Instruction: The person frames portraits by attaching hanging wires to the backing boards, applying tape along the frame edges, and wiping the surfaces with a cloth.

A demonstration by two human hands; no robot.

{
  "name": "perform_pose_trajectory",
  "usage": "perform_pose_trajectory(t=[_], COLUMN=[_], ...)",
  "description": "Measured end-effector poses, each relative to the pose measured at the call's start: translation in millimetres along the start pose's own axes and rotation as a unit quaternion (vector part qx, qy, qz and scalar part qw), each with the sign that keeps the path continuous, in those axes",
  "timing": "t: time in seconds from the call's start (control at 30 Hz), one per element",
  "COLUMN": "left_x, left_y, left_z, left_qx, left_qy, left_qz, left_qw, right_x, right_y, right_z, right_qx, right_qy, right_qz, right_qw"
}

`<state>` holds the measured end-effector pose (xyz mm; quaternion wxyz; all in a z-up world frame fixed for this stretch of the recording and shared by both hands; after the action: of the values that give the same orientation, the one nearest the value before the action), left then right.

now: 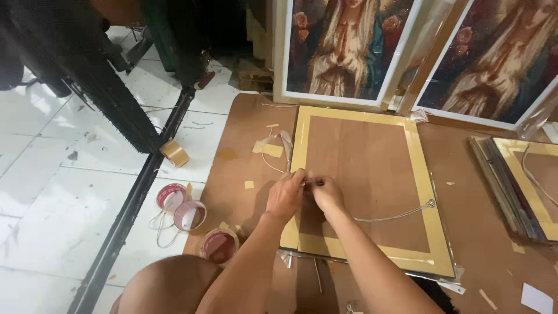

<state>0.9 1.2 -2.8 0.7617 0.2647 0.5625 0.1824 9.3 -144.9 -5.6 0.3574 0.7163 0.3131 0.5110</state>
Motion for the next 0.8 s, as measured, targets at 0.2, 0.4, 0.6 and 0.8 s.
perform_pose_trajectory(t=[0.2,0.4,0.6,0.8], left_x=[6.7,1.2,-4.2,27.7], left_y=[-5.7,-2.8,10.0,-2.8], left_z=[5.7,3.5,1.7,15.4], left_qx=[-0.006,-0.001,-0.033,0.001], left_qy=[-0.034,-0.026,-0.035,0.026], left_qz=[0.039,0.0,-0.053,0.058], left_qw=[0.999,1.0,0.997,0.998], right_x=[3.9,4.9,-3.3,6.3], right_y=[2.9,10.2,-4.0,11.3], right_z=[7.4,2.8,8.9,1.5], right_qx=[0.03,0.062,0.119,0.127], right_qy=[0.071,0.11,0.086,0.041], right_qz=[-0.029,-0.067,0.008,0.055], right_qw=[0.997,0.99,0.989,0.99])
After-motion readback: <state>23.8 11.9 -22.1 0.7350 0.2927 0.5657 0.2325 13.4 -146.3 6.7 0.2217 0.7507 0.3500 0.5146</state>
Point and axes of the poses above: each hand's wrist, its own z-axis towards the middle knuckle, its own y-axis out of the back of the hand, x = y × z, the point moved 3 cm from there along z, towards the middle knuckle, and after that the axes turned 15 degrees about -z, right-handed, at the moved point
